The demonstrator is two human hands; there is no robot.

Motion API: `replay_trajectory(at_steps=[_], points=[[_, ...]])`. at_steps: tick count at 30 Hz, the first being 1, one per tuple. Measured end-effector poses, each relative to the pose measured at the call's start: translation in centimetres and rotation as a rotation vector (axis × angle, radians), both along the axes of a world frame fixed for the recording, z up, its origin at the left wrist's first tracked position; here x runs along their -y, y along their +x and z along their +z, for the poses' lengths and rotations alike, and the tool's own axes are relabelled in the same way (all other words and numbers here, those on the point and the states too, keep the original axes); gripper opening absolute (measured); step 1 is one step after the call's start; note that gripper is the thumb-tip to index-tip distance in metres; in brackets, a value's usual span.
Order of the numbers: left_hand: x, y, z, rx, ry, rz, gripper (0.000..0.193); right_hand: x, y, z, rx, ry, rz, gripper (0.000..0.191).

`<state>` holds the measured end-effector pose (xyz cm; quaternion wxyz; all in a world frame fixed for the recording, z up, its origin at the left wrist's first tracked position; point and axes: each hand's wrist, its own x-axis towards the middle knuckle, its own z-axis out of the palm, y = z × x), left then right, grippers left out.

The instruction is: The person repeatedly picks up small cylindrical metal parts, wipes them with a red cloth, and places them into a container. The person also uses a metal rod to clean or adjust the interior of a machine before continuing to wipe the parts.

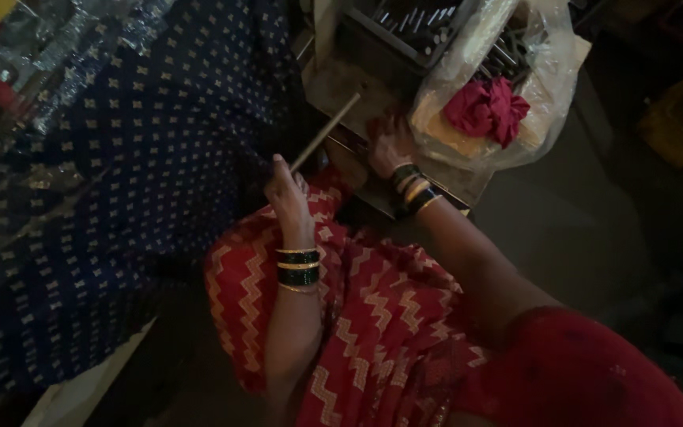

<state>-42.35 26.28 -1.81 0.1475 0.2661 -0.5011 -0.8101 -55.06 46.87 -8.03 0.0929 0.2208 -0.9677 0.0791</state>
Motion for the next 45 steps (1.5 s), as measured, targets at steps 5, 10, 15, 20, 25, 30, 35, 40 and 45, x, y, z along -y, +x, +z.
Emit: replay_trajectory(at_steps=[5,10,15,20,25,30,35,40,45], points=[[0.0,-0.1,0.3,0.010,0.031,0.000,0.048,-3.4,2.8,-2.4,-0.075,0.010,-0.032,0.050],[-0.1,-0.2,0.3,0.017,0.014,-0.009,0.050,-6.8,5.9,-3.8,-0.105,0.407,0.015,0.049],[-0.2,-0.4,0.1,0.011,0.053,0.001,0.055,-10.6,9.5,-2.0,0.050,0.399,-0.093,0.044],[-0.6,-0.2,-0.3,-0.020,0.069,-0.018,0.053,-16.9,12.3,-2.2,-0.129,0.370,-0.134,0.049],[-1.8,-0.4,-0.6,0.045,0.020,-0.052,0.047,-24.9,14.0,-2.9,0.237,0.596,-0.301,0.033],[-3.1,-0.3,-1.3,0.026,-0.020,-0.103,0.050,-28.7,13.9,-1.3,0.536,0.621,-0.528,0.028],[-3.8,-0.4,-2.3,0.095,0.029,-0.165,0.055,-27.0,13.5,2.7,0.454,0.378,-0.388,0.029],[-3.6,-0.2,-3.0,0.023,-0.047,-0.161,0.056,-22.0,11.4,6.0,0.248,0.167,-0.221,0.033],[-3.5,-0.3,-3.3,0.081,-0.013,-0.146,0.053,-20.4,11.3,8.7,0.350,0.108,-0.230,0.019]])
